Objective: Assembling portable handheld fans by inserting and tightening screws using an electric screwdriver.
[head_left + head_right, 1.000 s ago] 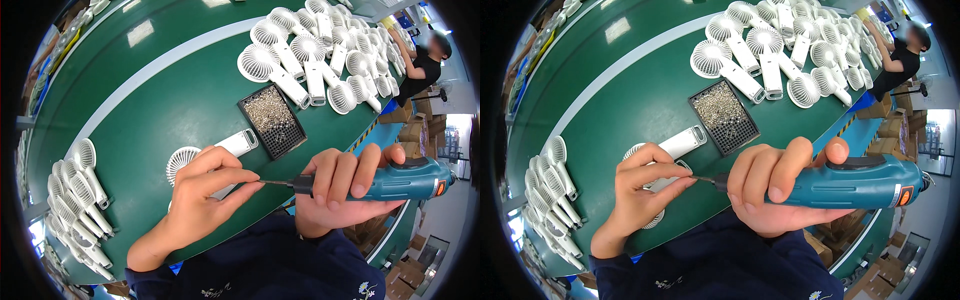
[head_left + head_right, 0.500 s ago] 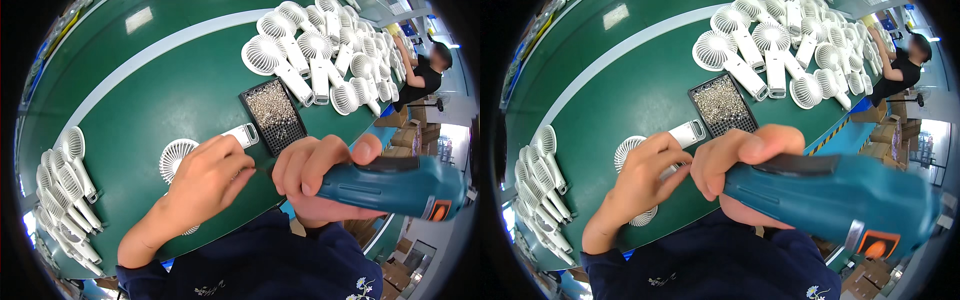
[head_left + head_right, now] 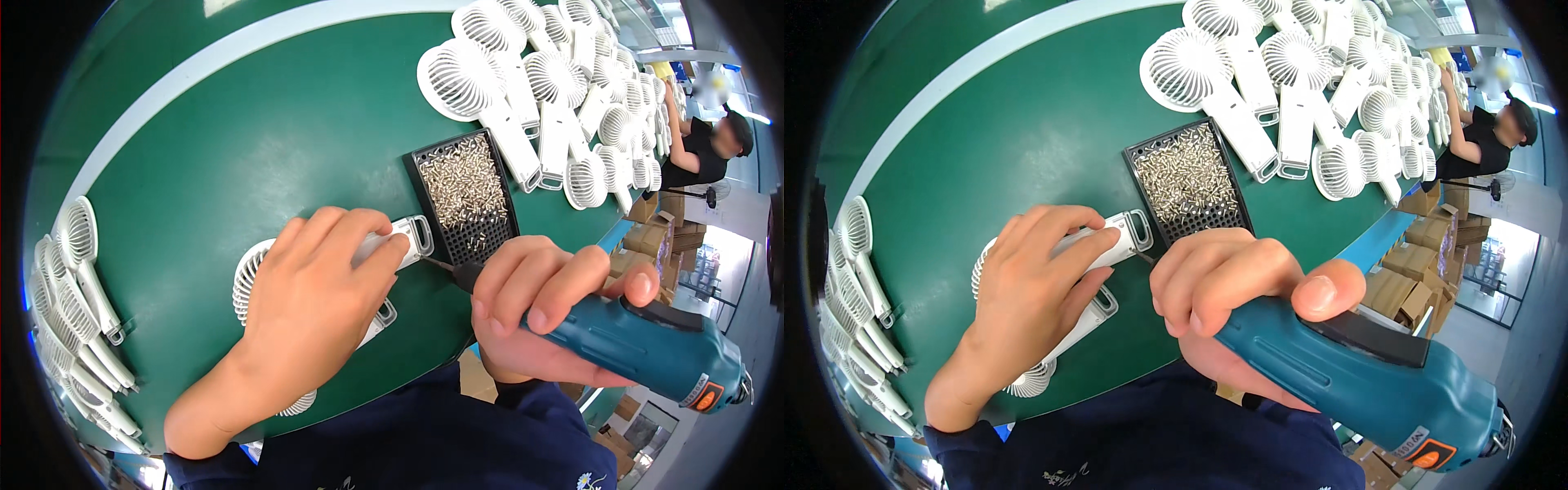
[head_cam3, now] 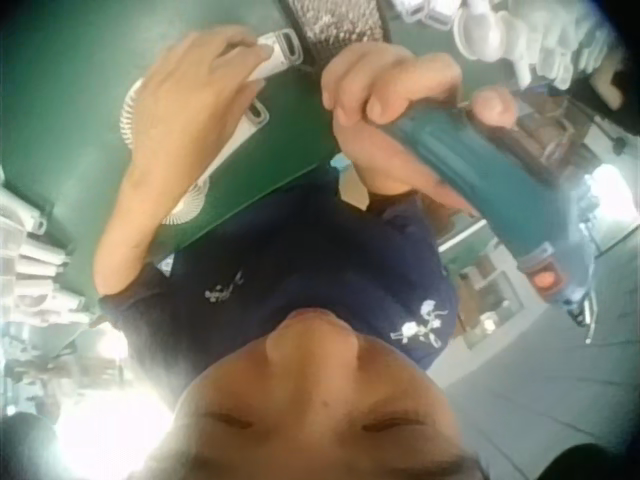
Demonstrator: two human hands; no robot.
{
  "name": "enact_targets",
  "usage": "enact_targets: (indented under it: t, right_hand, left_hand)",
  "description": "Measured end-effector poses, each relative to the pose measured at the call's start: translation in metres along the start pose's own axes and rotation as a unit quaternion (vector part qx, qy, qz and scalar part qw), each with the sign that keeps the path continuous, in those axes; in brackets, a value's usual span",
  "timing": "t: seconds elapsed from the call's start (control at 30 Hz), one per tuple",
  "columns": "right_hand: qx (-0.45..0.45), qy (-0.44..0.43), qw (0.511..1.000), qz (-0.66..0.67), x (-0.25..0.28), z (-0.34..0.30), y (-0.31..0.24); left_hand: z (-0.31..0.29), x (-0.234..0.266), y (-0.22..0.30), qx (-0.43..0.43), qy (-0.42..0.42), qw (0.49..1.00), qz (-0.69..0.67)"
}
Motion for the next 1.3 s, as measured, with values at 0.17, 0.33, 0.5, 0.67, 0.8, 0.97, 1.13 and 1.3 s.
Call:
enact_targets:
  t: [0.17, 0.33, 0.5, 0.67, 0.8, 0.97, 1.13, 1.3]
  right_hand:
    - [-0.016, -0.037, 0.998, -0.048, -0.002, 0.005, 0.008]
    - [-0.037, -0.078, 0.993, -0.078, -0.003, 0.006, 0.010]
    - [-0.040, -0.085, 0.992, -0.078, -0.007, 0.005, 0.010]
    - [0.028, -0.005, 0.997, -0.078, 0.007, 0.005, -0.023]
    - [0.044, 0.053, 0.996, -0.062, 0.043, -0.001, -0.025]
    - [0.017, 0.047, 0.997, -0.059, 0.052, 0.000, -0.025]
    - [-0.007, 0.040, 0.998, -0.037, 0.052, -0.003, -0.015]
    - [0.023, 0.087, 0.996, -0.021, 0.041, -0.007, -0.019]
  left_hand:
    - [-0.001, 0.000, -0.002, -0.004, 0.018, 1.000, 0.009]
    - [-0.003, -0.003, -0.005, -0.011, 0.021, 0.999, 0.022]
    - [-0.003, -0.003, -0.004, -0.011, 0.020, 1.000, 0.017]
    - [0.001, 0.001, 0.001, 0.002, 0.022, 1.000, 0.016]
    - [-0.002, 0.001, 0.001, 0.016, 0.017, 0.999, 0.025]
    - [0.001, -0.003, 0.006, -0.022, -0.011, 0.998, 0.059]
    - [0.001, -0.004, 0.006, -0.022, -0.018, 0.997, 0.071]
    - [0.000, -0.004, 0.008, -0.047, 0.014, 0.996, 0.077]
Point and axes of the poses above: each hand's wrist, its own z-axis towards the middle knuckle, its own x-axis out of the back of the hand, y = z × x, the point moved 6 cm from there along z, towards the middle knuckle, and after that the axes turned 9 degrees about -x, right-handed, at the moved point
